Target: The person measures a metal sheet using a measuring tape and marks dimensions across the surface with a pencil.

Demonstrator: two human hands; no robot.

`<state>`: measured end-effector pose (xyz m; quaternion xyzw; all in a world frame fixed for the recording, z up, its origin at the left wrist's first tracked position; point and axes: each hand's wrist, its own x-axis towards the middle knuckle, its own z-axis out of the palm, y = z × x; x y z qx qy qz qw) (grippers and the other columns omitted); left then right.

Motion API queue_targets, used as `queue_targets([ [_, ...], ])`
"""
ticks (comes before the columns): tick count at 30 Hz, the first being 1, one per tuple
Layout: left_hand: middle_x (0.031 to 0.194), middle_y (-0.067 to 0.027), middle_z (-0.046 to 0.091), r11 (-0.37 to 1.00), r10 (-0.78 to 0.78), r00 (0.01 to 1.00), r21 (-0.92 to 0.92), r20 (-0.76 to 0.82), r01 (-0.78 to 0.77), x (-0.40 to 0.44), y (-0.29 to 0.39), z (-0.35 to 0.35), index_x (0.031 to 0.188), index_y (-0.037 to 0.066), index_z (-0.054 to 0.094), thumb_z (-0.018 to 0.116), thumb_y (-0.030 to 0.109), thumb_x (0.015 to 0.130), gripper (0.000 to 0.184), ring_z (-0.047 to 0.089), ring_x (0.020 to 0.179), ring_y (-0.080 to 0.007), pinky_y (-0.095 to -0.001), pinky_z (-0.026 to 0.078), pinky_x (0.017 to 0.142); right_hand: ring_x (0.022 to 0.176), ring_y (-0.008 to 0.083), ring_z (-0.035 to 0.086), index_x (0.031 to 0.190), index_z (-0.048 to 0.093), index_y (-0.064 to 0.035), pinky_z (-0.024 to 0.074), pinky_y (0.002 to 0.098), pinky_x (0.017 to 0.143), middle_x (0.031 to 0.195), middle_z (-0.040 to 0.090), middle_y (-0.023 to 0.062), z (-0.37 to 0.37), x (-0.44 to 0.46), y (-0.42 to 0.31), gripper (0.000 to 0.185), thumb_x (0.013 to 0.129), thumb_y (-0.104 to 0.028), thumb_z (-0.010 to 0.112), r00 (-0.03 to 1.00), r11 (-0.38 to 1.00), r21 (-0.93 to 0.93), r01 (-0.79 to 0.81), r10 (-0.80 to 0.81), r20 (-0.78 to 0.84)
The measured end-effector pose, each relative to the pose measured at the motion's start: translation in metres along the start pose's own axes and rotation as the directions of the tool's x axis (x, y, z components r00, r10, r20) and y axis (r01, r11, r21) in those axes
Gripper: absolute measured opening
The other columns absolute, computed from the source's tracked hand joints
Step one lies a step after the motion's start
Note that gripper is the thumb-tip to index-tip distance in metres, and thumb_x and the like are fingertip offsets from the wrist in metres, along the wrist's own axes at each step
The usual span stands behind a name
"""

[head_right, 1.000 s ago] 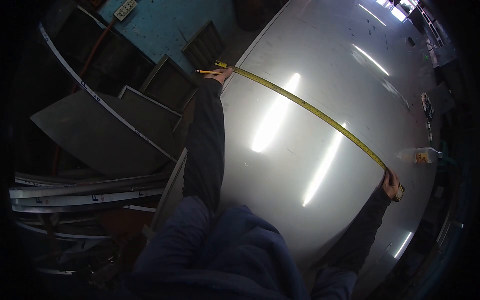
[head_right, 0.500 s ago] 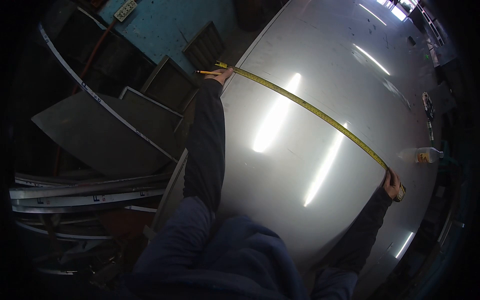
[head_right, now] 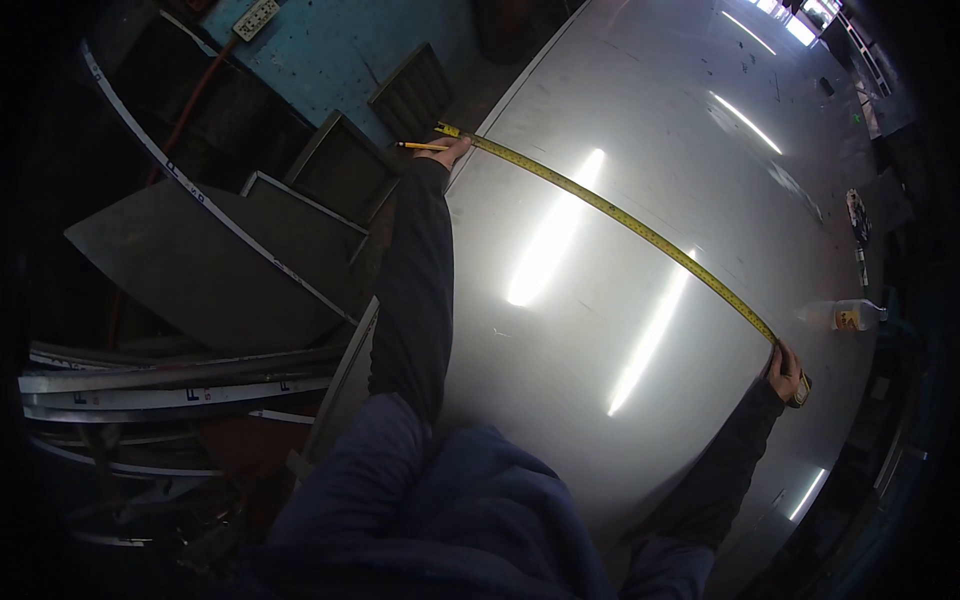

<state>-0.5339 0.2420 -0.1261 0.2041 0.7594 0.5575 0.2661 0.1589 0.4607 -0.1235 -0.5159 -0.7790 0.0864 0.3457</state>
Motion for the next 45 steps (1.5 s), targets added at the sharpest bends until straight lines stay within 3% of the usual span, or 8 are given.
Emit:
queue_targets([
  [4, 0.088, -0.0076, 0.066, 0.997, -0.021, 1.0, 0.074, 0.0, 0.021, 0.004, 0.0, -0.001, 0.092, 0.002, 0.067, 0.073, 0.038, 0.075, 0.041, 0.059, 0.083, -0.0163, -0.0291, 0.046, 0.078, 0.088, 0.0168, 0.062, 0.097, 0.069, -0.0042, 0.0469, 0.027, 0.082, 0.093, 0.065, 0.008, 0.004, 0.0, 0.004, 0.017, 0.082, 0.0, 0.062, 0.999, 0.995, 0.099, 0.018, -0.014, -0.041],
  [14, 0.083, -0.0037, 0.063, 0.998, -0.002, 1.0, 0.069, 0.015, 0.001, 0.008, -0.005, -0.001, 0.086, 0.002, 0.067, 0.073, 0.041, 0.074, 0.042, 0.054, 0.08, -0.0128, -0.0265, 0.042, 0.075, 0.088, 0.017, 0.062, 0.096, 0.068, -0.0036, 0.0465, 0.0271, 0.082, 0.092, 0.065, 0.0077, 0.0, 0.0, -0.005, 0.015, 0.082, -0.002, 0.062, 1.0, 0.999, 0.037, -0.004, 0.005, -0.027],
  [20, 0.089, -0.0079, 0.067, 0.996, -0.001, 1.0, 0.092, 0.009, 0.0, 0.008, -0.007, 0.0, 0.091, 0.003, 0.068, 0.071, 0.04, 0.076, 0.04, 0.06, 0.085, -0.0167, -0.0297, 0.045, 0.08, 0.089, 0.0177, 0.061, 0.097, 0.068, -0.0033, 0.0462, 0.0277, 0.082, 0.092, 0.065, 0.0081, -0.001, 0.001, -0.012, 0.016, 0.082, -0.002, 0.062, 0.999, 1.0, 0.008, 0.012, -0.011, -0.03],
  [23, 0.081, -0.0045, 0.063, 1.0, 0.005, 1.0, 0.019, -0.02, -0.005, 0.005, -0.004, 0.001, 0.082, 0.0, 0.067, 0.074, 0.039, 0.073, 0.04, 0.054, 0.079, -0.0132, -0.0263, 0.042, 0.075, 0.09, 0.0179, 0.061, 0.097, 0.068, -0.0031, 0.0462, 0.0276, 0.082, 0.092, 0.065, 0.0084, 0.0, 0.0, -0.013, 0.017, 0.082, -0.002, 0.062, 1.0, 1.0, 0.006, 0.009, -0.009, -0.025],
  [31, 0.091, -0.0087, 0.064, 0.998, -0.056, 0.998, 0.039, 0.022, 0.055, -0.001, 0.006, -0.001, 0.091, -0.001, 0.066, 0.073, 0.043, 0.072, 0.048, 0.056, 0.088, -0.0169, -0.0279, 0.042, 0.083, 0.09, 0.0182, 0.061, 0.097, 0.068, -0.0026, 0.046, 0.0276, 0.083, 0.093, 0.065, 0.0093, -0.001, 0.001, -0.01, 0.016, 0.083, -0.002, 0.061, 1.0, 0.997, 0.07, -0.011, 0.012, -0.014],
  [40, 0.098, -0.0121, 0.065, 0.991, -0.084, 0.996, 0.108, 0.027, 0.08, -0.006, 0.015, -0.003, 0.097, -0.001, 0.066, 0.072, 0.044, 0.073, 0.052, 0.057, 0.096, -0.0191, -0.028, 0.041, 0.088, 0.089, 0.018, 0.061, 0.096, 0.069, -0.0024, 0.0459, 0.0277, 0.083, 0.094, 0.065, 0.0092, -0.002, 0.001, -0.014, 0.015, 0.082, -0.003, 0.063, 1.0, 1.0, -0.026, -0.001, 0.0, -0.031],
  [44, 0.101, -0.0137, 0.065, 0.997, -0.06, 0.998, 0.046, 0.035, 0.058, -0.001, 0.004, -0.003, 0.099, -0.001, 0.066, 0.072, 0.043, 0.074, 0.05, 0.057, 0.098, -0.0211, -0.0286, 0.04, 0.09, 0.089, 0.0182, 0.061, 0.096, 0.069, -0.0036, 0.046, 0.0278, 0.083, 0.093, 0.065, 0.0084, 0.0, 0.0, -0.01, 0.016, 0.081, -0.002, 0.063, 0.999, 0.999, 0.032, -0.004, 0.005, -0.033],
  [45, 0.097, -0.013, 0.065, 0.998, -0.041, 0.998, 0.05, -0.044, 0.043, 0.0, 0.001, -0.004, 0.098, -0.001, 0.065, 0.07, 0.038, 0.077, 0.045, 0.059, 0.094, -0.0207, -0.029, 0.043, 0.086, 0.089, 0.0182, 0.061, 0.096, 0.069, -0.004, 0.046, 0.0279, 0.083, 0.093, 0.065, 0.0082, 0.001, 0.0, -0.012, 0.016, 0.081, -0.002, 0.063, 0.999, 0.999, 0.05, -0.021, 0.023, -0.033],
])
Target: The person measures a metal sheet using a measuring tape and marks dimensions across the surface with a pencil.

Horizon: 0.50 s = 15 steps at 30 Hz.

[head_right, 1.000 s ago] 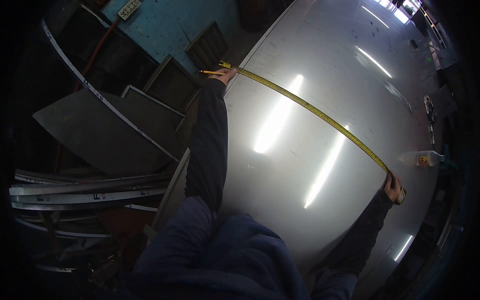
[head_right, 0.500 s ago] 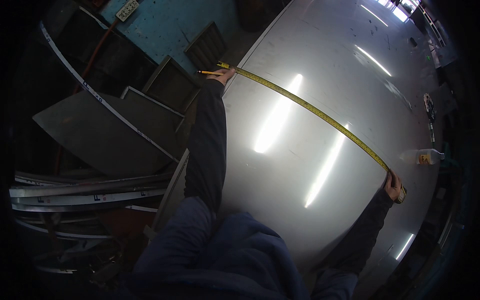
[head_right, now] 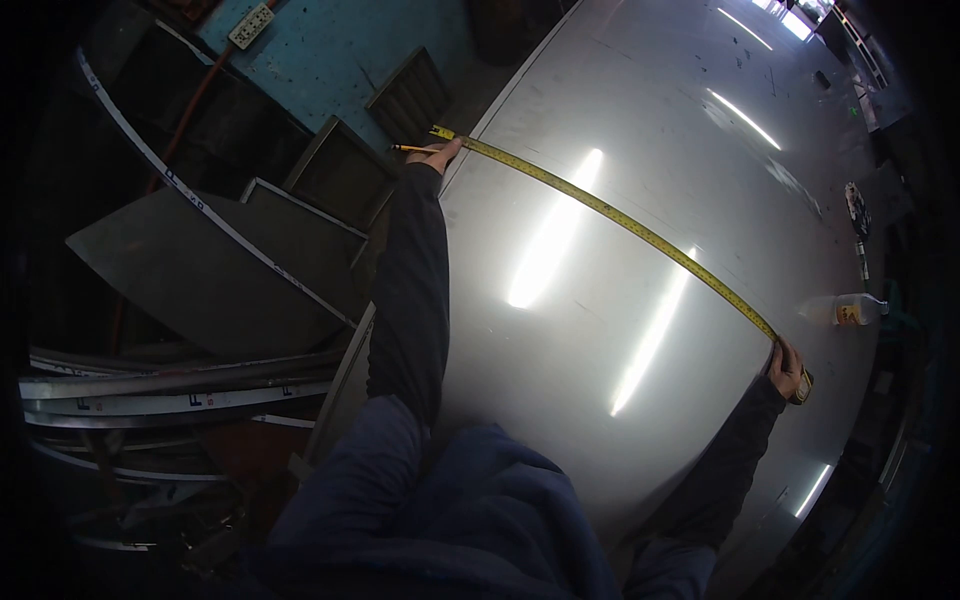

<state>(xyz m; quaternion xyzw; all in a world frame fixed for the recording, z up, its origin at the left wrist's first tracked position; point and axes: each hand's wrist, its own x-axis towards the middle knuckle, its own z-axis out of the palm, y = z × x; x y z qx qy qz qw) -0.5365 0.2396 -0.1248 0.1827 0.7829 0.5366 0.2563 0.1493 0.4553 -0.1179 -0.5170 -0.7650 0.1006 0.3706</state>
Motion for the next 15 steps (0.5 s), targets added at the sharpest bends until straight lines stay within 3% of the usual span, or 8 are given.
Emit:
queue_targets([
  [2, 0.094, -0.0123, 0.066, 1.0, 0.015, 0.997, 0.004, -0.079, -0.015, 0.007, -0.004, -0.005, 0.098, -0.001, 0.064, 0.068, 0.033, 0.08, 0.039, 0.061, 0.089, -0.0203, -0.0295, 0.046, 0.082, 0.089, 0.0182, 0.061, 0.096, 0.069, -0.0042, 0.0461, 0.0279, 0.083, 0.093, 0.065, 0.0082, 0.0, 0.0, -0.004, 0.016, 0.081, -0.002, 0.063, 1.0, 0.999, -0.031, 0.011, -0.011, 0.005],
  [4, 0.086, -0.0095, 0.066, 0.945, -0.244, 0.942, -0.276, -0.23, 0.177, 0.0, 0.006, -0.017, 0.097, -0.001, 0.061, 0.061, 0.022, 0.086, 0.025, 0.063, 0.079, -0.0181, -0.0281, 0.051, 0.071, 0.089, 0.0183, 0.061, 0.096, 0.069, -0.0044, 0.0462, 0.028, 0.083, 0.093, 0.065, 0.0083, -0.003, -0.001, -0.006, 0.016, 0.082, -0.002, 0.063, 1.0, 0.997, -0.07, 0.021, -0.02, 0.019],
  [5, 0.086, -0.0095, 0.066, 0.944, -0.25, 0.941, -0.275, -0.227, 0.184, -0.004, 0.01, -0.02, 0.097, -0.001, 0.061, 0.061, 0.022, 0.086, 0.025, 0.063, 0.079, -0.0181, -0.0281, 0.051, 0.071, 0.089, 0.0183, 0.061, 0.096, 0.069, -0.0045, 0.0463, 0.0281, 0.083, 0.093, 0.065, 0.0084, -0.004, -0.001, -0.005, 0.017, 0.081, -0.001, 0.062, 1.0, 0.998, -0.065, 0.026, -0.024, 0.018],
  [7, 0.081, -0.0088, 0.065, 0.909, 0.07, 0.841, -0.312, -0.537, -0.275, -0.009, 0.02, -0.024, 0.091, 0.001, 0.056, 0.056, 0.013, 0.089, 0.013, 0.064, 0.072, -0.0164, -0.0261, 0.053, 0.063, 0.089, 0.0183, 0.061, 0.097, 0.069, -0.0047, 0.0464, 0.0282, 0.083, 0.093, 0.066, 0.0085, -0.002, 0.0, 0.0, 0.017, 0.081, -0.001, 0.062, 1.0, 0.998, -0.06, 0.026, -0.025, 0.015],
  [8, 0.081, -0.0088, 0.065, 0.912, 0.07, 0.842, -0.309, -0.534, -0.272, -0.013, 0.024, -0.02, 0.091, 0.001, 0.056, 0.056, 0.013, 0.089, 0.013, 0.064, 0.072, -0.0164, -0.0261, 0.053, 0.063, 0.09, 0.0184, 0.062, 0.097, 0.069, -0.005, 0.0465, 0.0283, 0.083, 0.093, 0.066, 0.0086, -0.002, 0.0, 0.003, 0.017, 0.081, -0.001, 0.062, 0.999, 0.998, -0.052, 0.031, -0.031, 0.009],
  [10, 0.083, -0.0124, 0.066, 0.695, 0.416, 0.805, -0.424, -0.423, -0.581, -0.022, 0.038, -0.005, 0.086, 0.002, 0.054, 0.055, 0.011, 0.089, 0.01, 0.065, 0.073, -0.018, -0.0263, 0.053, 0.066, 0.09, 0.0186, 0.062, 0.097, 0.069, -0.0052, 0.0466, 0.0285, 0.083, 0.094, 0.066, 0.0087, 0.001, -0.006, 0.008, 0.018, 0.081, -0.001, 0.062, 1.0, 0.999, -0.041, 0.018, -0.018, -0.001],
  [11, 0.082, -0.0148, 0.066, 0.71, 0.492, 0.801, -0.375, -0.342, -0.596, -0.03, 0.044, -0.003, 0.082, 0.003, 0.052, 0.057, 0.011, 0.088, 0.011, 0.065, 0.072, -0.0171, -0.0257, 0.052, 0.067, 0.09, 0.0188, 0.062, 0.097, 0.069, -0.0053, 0.0467, 0.0286, 0.083, 0.094, 0.066, 0.0088, 0.001, -0.004, 0.007, 0.018, 0.081, -0.001, 0.062, 1.0, 1.0, -0.024, 0.002, -0.002, -0.001],
  [15, 0.076, -0.0141, 0.066, 0.8, 0.465, 0.875, -0.36, -0.133, -0.48, -0.04, 0.048, 0.006, 0.08, 0.002, 0.052, 0.061, 0.014, 0.087, 0.017, 0.065, 0.069, -0.0156, -0.0246, 0.051, 0.066, 0.09, 0.0193, 0.062, 0.097, 0.069, -0.0056, 0.0471, 0.0289, 0.083, 0.094, 0.066, 0.0089, -0.002, -0.001, -0.003, 0.019, 0.08, 0.0, 0.063, 1.0, 0.998, -0.058, 0.03, -0.029, 0.01],
])
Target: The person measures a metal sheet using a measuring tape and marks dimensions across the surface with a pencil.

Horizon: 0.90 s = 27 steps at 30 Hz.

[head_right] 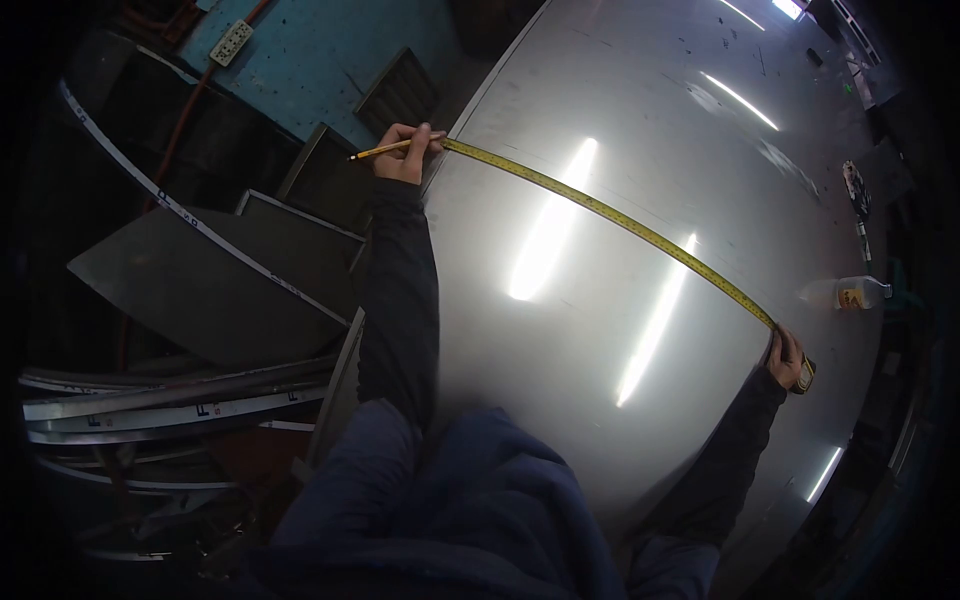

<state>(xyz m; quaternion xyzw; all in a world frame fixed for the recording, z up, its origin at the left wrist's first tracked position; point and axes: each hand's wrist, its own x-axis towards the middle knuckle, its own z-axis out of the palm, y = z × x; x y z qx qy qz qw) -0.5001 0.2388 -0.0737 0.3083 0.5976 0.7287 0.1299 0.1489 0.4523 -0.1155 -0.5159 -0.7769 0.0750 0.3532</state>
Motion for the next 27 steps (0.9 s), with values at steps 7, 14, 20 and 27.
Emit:
queue_targets([
  [7, 0.07, -0.0095, 0.065, 0.99, -0.077, 0.996, 0.115, -0.036, 0.081, 0.001, -0.008, 0.002, 0.076, 0.003, 0.051, 0.06, 0.019, 0.089, 0.022, 0.061, 0.059, -0.0099, -0.0216, 0.048, 0.053, 0.089, 0.0199, 0.062, 0.098, 0.069, -0.0065, 0.0474, 0.029, 0.081, 0.094, 0.066, 0.0089, -0.001, 0.0, -0.001, 0.02, 0.08, 0.0, 0.062, 1.0, 1.0, -0.003, -0.002, 0.002, 0.001],
  [14, 0.059, -0.0059, 0.064, 0.923, -0.121, 0.974, 0.339, -0.193, 0.182, 0.0, 0.006, 0.007, 0.069, 0.004, 0.05, 0.056, 0.031, 0.091, 0.034, 0.053, 0.044, -0.0058, -0.021, 0.044, 0.043, 0.088, 0.0195, 0.062, 0.097, 0.069, -0.0057, 0.0474, 0.0287, 0.08, 0.094, 0.066, 0.0093, 0.0, 0.0, -0.004, 0.018, 0.081, -0.002, 0.063, 1.0, 1.0, -0.021, 0.005, -0.005, -0.014],
  [20, 0.058, -0.0071, 0.064, 0.92, -0.098, 0.978, 0.358, -0.185, 0.16, 0.002, -0.003, 0.004, 0.069, 0.004, 0.051, 0.055, 0.031, 0.091, 0.035, 0.055, 0.044, -0.0069, -0.0215, 0.045, 0.044, 0.088, 0.0196, 0.062, 0.097, 0.069, -0.0056, 0.0473, 0.0288, 0.081, 0.094, 0.066, 0.0096, 0.001, 0.0, 0.003, 0.017, 0.081, -0.004, 0.063, 1.0, 1.0, -0.021, 0.005, -0.005, -0.011],
  [27, 0.059, -0.0073, 0.064, 0.889, -0.064, 0.986, 0.439, -0.156, 0.128, 0.002, -0.003, 0.003, 0.067, 0.004, 0.051, 0.053, 0.029, 0.091, 0.035, 0.057, 0.046, -0.0078, -0.0225, 0.046, 0.046, 0.089, 0.0158, 0.06, 0.097, 0.069, -0.0045, 0.0449, 0.0254, 0.082, 0.094, 0.064, 0.0073, 0.0, 0.0, 0.001, 0.016, 0.084, -0.003, 0.062, 1.0, 1.0, -0.019, -0.015, 0.015, 0.005],
])
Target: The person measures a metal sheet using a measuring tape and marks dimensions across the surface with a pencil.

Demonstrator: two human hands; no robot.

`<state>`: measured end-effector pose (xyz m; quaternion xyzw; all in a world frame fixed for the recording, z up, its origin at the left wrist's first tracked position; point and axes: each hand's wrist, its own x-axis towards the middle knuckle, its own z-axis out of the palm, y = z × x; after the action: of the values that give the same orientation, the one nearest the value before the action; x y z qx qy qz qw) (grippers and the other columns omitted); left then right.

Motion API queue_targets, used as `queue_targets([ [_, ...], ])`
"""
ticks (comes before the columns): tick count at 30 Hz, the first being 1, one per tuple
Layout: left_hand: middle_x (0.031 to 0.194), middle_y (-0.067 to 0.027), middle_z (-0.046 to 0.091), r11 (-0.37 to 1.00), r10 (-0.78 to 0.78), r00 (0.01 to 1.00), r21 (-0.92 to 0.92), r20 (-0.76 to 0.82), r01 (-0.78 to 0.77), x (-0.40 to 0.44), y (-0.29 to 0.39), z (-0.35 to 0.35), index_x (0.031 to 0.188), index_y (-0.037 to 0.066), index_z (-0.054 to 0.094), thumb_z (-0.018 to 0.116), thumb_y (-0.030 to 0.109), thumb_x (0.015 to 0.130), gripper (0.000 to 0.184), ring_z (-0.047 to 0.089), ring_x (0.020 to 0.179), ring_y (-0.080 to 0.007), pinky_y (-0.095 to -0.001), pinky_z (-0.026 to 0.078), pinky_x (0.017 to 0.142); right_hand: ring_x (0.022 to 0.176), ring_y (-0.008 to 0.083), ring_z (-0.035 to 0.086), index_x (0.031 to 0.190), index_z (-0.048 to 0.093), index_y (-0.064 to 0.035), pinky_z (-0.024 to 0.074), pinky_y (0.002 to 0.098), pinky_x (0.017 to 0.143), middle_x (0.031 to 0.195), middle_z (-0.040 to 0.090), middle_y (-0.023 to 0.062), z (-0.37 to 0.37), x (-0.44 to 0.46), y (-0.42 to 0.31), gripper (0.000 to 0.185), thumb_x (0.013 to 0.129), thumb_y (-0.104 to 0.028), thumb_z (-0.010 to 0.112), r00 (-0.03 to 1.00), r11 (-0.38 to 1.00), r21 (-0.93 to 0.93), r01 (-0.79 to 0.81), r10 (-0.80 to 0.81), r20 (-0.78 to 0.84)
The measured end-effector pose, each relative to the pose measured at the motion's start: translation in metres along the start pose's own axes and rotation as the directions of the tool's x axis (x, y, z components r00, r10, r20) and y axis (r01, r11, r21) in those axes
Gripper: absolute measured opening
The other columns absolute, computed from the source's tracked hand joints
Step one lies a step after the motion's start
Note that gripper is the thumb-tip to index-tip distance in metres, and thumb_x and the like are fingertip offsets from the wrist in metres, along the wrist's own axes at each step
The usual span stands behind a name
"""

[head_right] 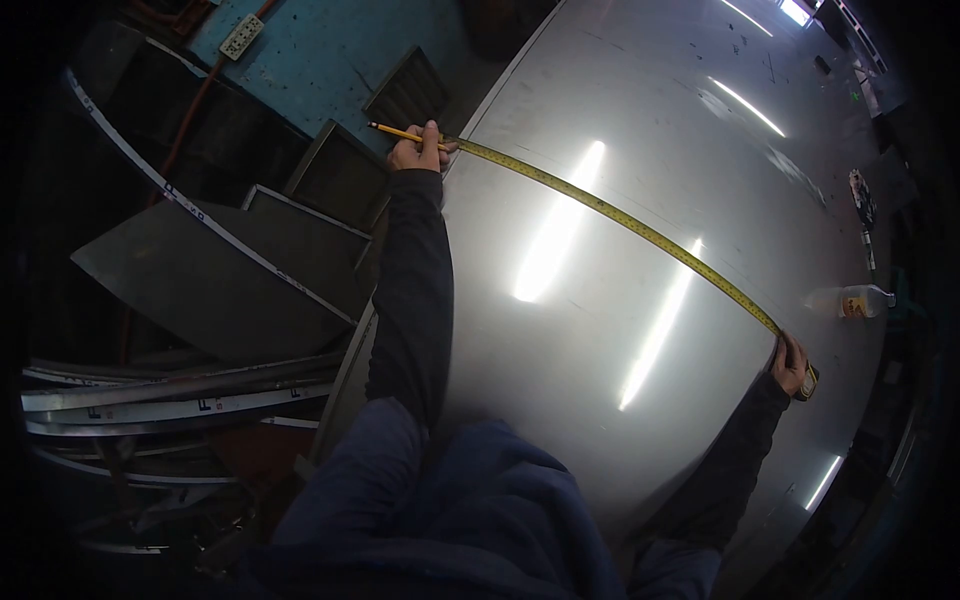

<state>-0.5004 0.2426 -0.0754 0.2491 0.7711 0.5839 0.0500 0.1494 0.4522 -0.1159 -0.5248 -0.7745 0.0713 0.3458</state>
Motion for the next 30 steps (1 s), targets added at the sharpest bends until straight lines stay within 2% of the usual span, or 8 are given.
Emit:
queue_targets([
  [14, 0.057, -0.0066, 0.062, 0.997, 0.032, 0.999, 0.078, -0.028, -0.03, 0.009, -0.02, 0.001, 0.071, 0.003, 0.056, 0.056, 0.029, 0.09, 0.032, 0.057, 0.046, -0.0098, -0.0245, 0.045, 0.046, 0.086, 0.0187, 0.063, 0.094, 0.07, -0.0076, 0.0477, 0.0281, 0.08, 0.091, 0.066, 0.0087, 0.002, 0.002, -0.002, 0.016, 0.079, -0.004, 0.066, 1.0, 0.998, -0.063, 0.013, -0.015, -0.026],
  [15, 0.058, -0.0045, 0.06, 0.994, -0.009, 1.0, 0.109, 0.017, 0.007, 0.014, -0.024, -0.005, 0.074, 0.004, 0.058, 0.058, 0.029, 0.088, 0.029, 0.056, 0.047, -0.0107, -0.0246, 0.044, 0.045, 0.082, 0.0192, 0.064, 0.092, 0.071, -0.0089, 0.049, 0.0287, 0.077, 0.088, 0.067, 0.008, 0.01, 0.003, 0.011, 0.017, 0.076, -0.004, 0.069, 0.989, 0.992, -0.055, 0.114, -0.119, -0.092],
  [16, 0.063, -0.0045, 0.059, 0.978, -0.182, 0.983, -0.093, 0.032, 0.184, 0.024, -0.038, -0.003, 0.079, 0.003, 0.061, 0.061, 0.028, 0.086, 0.026, 0.055, 0.049, -0.0106, -0.024, 0.043, 0.045, 0.078, 0.0192, 0.064, 0.09, 0.071, -0.0098, 0.05, 0.0293, 0.073, 0.085, 0.067, 0.0075, 0.014, 0.001, 0.012, 0.017, 0.074, -0.005, 0.071, 0.983, 0.989, -0.1, 0.111, -0.124, -0.135],
  [17, 0.074, -0.0085, 0.061, 0.989, -0.081, 0.997, -0.125, 0.015, 0.082, 0.037, -0.069, 0.001, 0.091, 0.001, 0.063, 0.059, 0.021, 0.088, 0.021, 0.057, 0.054, -0.0137, -0.0242, 0.043, 0.045, 0.076, 0.0188, 0.064, 0.088, 0.071, -0.0105, 0.0504, 0.0292, 0.071, 0.086, 0.067, 0.0074, 0.017, 0.002, 0.016, 0.017, 0.072, -0.006, 0.072, 0.969, 0.978, -0.126, 0.167, -0.186, -0.161],
  [20, 0.079, -0.0131, 0.063, 0.731, -0.151, 0.919, -0.585, 0.363, 0.351, 0.068, -0.117, -0.014, 0.111, 0.0, 0.055, 0.052, 0.025, 0.093, 0.031, 0.058, 0.058, -0.0166, -0.0262, 0.045, 0.046, 0.075, 0.02, 0.064, 0.085, 0.071, -0.0133, 0.0499, 0.0294, 0.069, 0.084, 0.067, 0.0064, 0.012, 0.002, -0.015, 0.016, 0.07, -0.008, 0.073, 0.983, 0.991, -0.111, 0.077, -0.094, -0.157],
  [21, 0.076, -0.0119, 0.064, 0.953, -0.144, 0.983, -0.251, 0.115, 0.169, 0.049, -0.082, -0.005, 0.105, -0.001, 0.056, 0.052, 0.03, 0.092, 0.034, 0.056, 0.052, -0.0124, -0.0237, 0.042, 0.042, 0.074, 0.0203, 0.064, 0.085, 0.071, -0.0133, 0.0496, 0.0288, 0.068, 0.083, 0.067, 0.0064, 0.005, 0.004, -0.04, 0.016, 0.07, -0.006, 0.072, 0.984, 0.994, -0.096, 0.058, -0.073, -0.16],
  [23, 0.065, -0.0072, 0.062, 0.996, -0.066, 0.995, -0.049, 0.078, 0.07, 0.039, -0.054, -0.003, 0.084, 0.0, 0.057, 0.055, 0.037, 0.09, 0.037, 0.052, 0.049, -0.008, -0.022, 0.039, 0.044, 0.075, 0.0196, 0.064, 0.086, 0.071, -0.0123, 0.05, 0.0285, 0.067, 0.083, 0.066, 0.006, 0.0, 0.006, -0.058, 0.018, 0.07, -0.003, 0.071, 0.99, 1.0, -0.008, -0.024, 0.022, -0.142],
  [30, 0.063, -0.0026, 0.057, 0.997, -0.067, 0.998, -0.048, 0.013, 0.068, 0.023, -0.027, -0.003, 0.076, 0.001, 0.057, 0.052, 0.032, 0.093, 0.036, 0.047, 0.051, -0.0063, -0.0197, 0.036, 0.046, 0.076, 0.0196, 0.064, 0.087, 0.071, -0.0118, 0.0508, 0.0283, 0.066, 0.084, 0.065, 0.0049, -0.004, 0.003, -0.064, 0.022, 0.07, 0.001, 0.067, 0.984, 0.989, 0.09, -0.121, 0.132, -0.123],
])
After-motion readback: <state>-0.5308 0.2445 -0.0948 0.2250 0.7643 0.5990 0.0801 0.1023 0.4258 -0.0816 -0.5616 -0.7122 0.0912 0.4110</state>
